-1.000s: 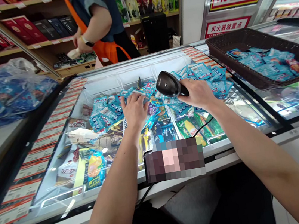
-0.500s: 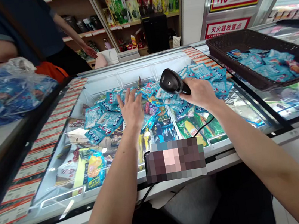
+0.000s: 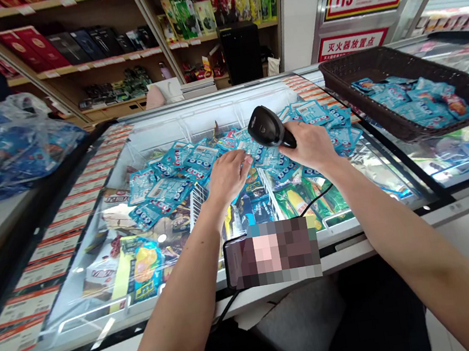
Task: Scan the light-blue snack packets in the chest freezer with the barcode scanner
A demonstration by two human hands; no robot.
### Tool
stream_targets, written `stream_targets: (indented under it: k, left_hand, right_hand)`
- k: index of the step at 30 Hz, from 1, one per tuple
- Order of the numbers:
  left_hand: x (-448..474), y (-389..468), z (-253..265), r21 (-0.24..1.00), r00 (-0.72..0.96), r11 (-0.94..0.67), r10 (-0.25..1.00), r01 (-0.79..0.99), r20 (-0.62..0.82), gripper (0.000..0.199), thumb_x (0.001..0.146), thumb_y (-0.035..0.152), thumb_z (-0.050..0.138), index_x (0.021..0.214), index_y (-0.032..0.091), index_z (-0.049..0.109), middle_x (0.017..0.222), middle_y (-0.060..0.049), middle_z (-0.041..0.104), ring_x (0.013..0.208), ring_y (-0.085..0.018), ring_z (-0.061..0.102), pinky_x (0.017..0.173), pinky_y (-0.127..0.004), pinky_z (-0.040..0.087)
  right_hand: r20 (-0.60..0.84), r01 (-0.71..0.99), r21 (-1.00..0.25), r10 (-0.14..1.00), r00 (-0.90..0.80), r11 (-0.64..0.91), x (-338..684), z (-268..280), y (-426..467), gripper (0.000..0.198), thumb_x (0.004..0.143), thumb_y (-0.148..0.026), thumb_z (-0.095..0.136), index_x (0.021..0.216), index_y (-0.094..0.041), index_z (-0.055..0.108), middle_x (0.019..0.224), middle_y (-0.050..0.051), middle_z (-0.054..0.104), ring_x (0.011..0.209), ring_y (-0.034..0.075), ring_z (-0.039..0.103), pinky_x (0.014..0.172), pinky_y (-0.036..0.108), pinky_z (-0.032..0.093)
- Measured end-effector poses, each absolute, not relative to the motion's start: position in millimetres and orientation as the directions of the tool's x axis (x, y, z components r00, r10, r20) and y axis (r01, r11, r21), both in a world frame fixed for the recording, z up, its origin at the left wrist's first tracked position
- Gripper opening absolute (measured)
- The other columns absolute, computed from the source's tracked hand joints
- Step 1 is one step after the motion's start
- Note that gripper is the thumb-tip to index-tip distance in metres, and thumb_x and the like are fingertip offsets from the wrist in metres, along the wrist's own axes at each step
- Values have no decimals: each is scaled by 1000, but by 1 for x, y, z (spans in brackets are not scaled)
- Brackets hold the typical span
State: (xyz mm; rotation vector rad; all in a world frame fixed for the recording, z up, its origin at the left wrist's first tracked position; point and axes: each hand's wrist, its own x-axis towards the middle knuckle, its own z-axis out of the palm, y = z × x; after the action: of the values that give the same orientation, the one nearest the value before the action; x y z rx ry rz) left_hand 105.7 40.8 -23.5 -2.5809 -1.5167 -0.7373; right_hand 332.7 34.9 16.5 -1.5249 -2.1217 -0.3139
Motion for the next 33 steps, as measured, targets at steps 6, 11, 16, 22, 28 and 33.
stream_targets:
  k: [6, 11, 16, 22, 28, 33]
  left_hand:
    - [106, 37, -27, 205, 111, -271, 816, 941, 567, 57, 77, 68, 39, 99, 19, 57, 115, -13, 53, 113, -30, 45, 95, -43, 33]
    - [103, 43, -37, 247, -17, -146, 831, 958, 556, 67, 67, 75, 44, 99, 18, 57, 110, -16, 53, 114, -36, 43, 95, -49, 31]
    - [95, 53, -40, 328, -53, -146, 847, 933, 528, 73, 61, 71, 57, 112, 20, 50, 112, -15, 53, 111, -35, 47, 91, -48, 37]
    - [86, 54, -39, 584, -60, -303, 853, 753, 519, 72, 79, 53, 52, 136, 25, 19, 92, -6, 58, 79, -19, 61, 72, -33, 46]
    - [87, 56, -39, 670, -65, -376, 842, 640, 535, 67, 83, 49, 48, 135, 21, 17, 95, -7, 61, 76, -14, 59, 67, -29, 46]
    - [86, 56, -36, 611, -43, -403, 811, 681, 583, 39, 87, 46, 40, 118, 22, 43, 99, -6, 61, 85, -14, 57, 66, -24, 44]
  right_hand:
    - [532, 927, -106, 808, -254, 361, 333, 15, 36, 36, 81, -41, 48, 105, -16, 56, 93, 11, 65, 79, 25, 59, 65, 33, 39]
    - [538, 924, -89, 799, -270, 372, 331, 14, 36, 34, 79, -41, 51, 103, -17, 57, 93, 10, 66, 77, 24, 59, 62, 31, 38]
    - [533, 927, -85, 803, -267, 364, 331, 14, 35, 34, 79, -41, 53, 103, -17, 57, 93, 10, 65, 77, 24, 59, 62, 31, 37]
    - [544, 925, -75, 793, -275, 373, 331, 13, 35, 34, 78, -40, 53, 103, -18, 56, 91, 9, 66, 76, 24, 59, 61, 31, 36]
    - [519, 900, -55, 782, -345, 433, 330, 13, 34, 34, 77, -38, 53, 105, -19, 56, 94, 8, 66, 81, 24, 59, 62, 30, 35]
    - [485, 869, -37, 770, -416, 493, 329, 14, 32, 34, 77, -38, 54, 106, -19, 55, 97, 7, 65, 83, 23, 59, 62, 30, 35]
